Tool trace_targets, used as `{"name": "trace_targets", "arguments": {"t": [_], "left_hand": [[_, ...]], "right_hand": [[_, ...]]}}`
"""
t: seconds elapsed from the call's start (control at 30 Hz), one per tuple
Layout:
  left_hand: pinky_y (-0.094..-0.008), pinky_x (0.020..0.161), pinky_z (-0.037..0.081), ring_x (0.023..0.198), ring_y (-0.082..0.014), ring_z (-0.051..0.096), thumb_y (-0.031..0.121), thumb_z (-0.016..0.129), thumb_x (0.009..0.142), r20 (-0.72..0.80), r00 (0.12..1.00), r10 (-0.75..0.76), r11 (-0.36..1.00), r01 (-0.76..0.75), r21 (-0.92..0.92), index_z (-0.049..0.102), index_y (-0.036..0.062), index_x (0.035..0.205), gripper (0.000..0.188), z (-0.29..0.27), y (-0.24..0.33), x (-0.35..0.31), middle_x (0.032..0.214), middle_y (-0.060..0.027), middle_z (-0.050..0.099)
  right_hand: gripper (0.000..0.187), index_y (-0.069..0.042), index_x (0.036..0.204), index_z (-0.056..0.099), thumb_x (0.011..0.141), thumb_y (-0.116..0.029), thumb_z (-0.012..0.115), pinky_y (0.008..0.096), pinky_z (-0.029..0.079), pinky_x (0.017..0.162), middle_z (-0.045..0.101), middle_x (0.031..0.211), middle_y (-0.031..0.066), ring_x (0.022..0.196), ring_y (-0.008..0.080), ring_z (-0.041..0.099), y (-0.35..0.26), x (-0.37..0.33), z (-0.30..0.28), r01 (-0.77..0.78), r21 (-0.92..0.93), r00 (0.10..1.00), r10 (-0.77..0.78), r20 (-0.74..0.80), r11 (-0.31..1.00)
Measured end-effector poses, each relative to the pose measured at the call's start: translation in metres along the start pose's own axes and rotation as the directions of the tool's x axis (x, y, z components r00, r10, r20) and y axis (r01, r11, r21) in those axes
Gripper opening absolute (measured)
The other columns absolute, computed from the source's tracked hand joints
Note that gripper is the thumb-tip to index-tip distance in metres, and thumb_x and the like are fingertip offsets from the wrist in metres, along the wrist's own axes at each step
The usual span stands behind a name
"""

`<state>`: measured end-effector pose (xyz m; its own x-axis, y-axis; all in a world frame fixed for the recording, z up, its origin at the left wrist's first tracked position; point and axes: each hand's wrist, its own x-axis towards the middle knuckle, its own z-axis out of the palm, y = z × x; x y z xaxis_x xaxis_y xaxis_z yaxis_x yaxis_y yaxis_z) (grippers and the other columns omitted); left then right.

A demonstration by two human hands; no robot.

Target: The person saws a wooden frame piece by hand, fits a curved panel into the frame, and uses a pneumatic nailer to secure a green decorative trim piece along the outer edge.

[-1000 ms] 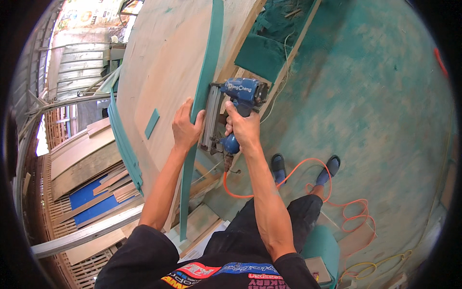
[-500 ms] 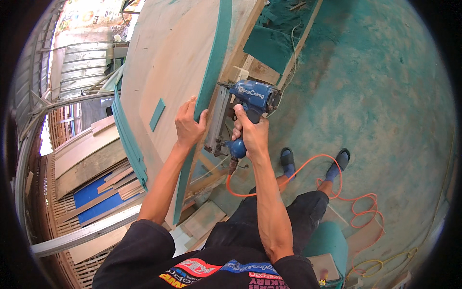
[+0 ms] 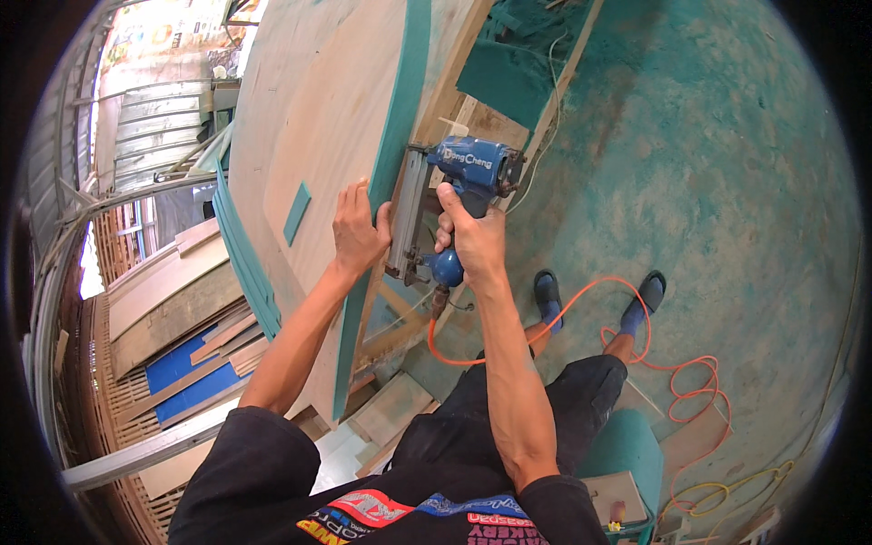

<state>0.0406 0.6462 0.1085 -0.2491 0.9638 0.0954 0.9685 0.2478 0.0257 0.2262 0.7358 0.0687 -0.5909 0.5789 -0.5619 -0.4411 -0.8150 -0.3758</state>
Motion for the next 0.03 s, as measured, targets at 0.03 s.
{"name": "trace_targets", "arguments": {"t": [0.03], "left_hand": [[-0.0484, 0.093, 0.046, 0.107, -0.0442, 0.055, 0.009, 0.07, 0.084, 0.007, 1.0, 0.0, 1.0, 0.0, -0.001, 0.049, -0.0118, 0.127, 0.053, 0.0002, -0.0012, -0.0024, 0.117, -0.0278, 0.057]], "right_hand": [[0.029, -0.005, 0.093, 0.06, 0.091, -0.03, 0.076, 0.0283, 0.046, 0.043, 0.052, 0.061, -0.0003, 0.047, 0.0108, 0.052, 0.0011, 0.0005, -0.0003, -0.006, 0.006, 1.0, 0.006, 0.0, 1.0]]}}
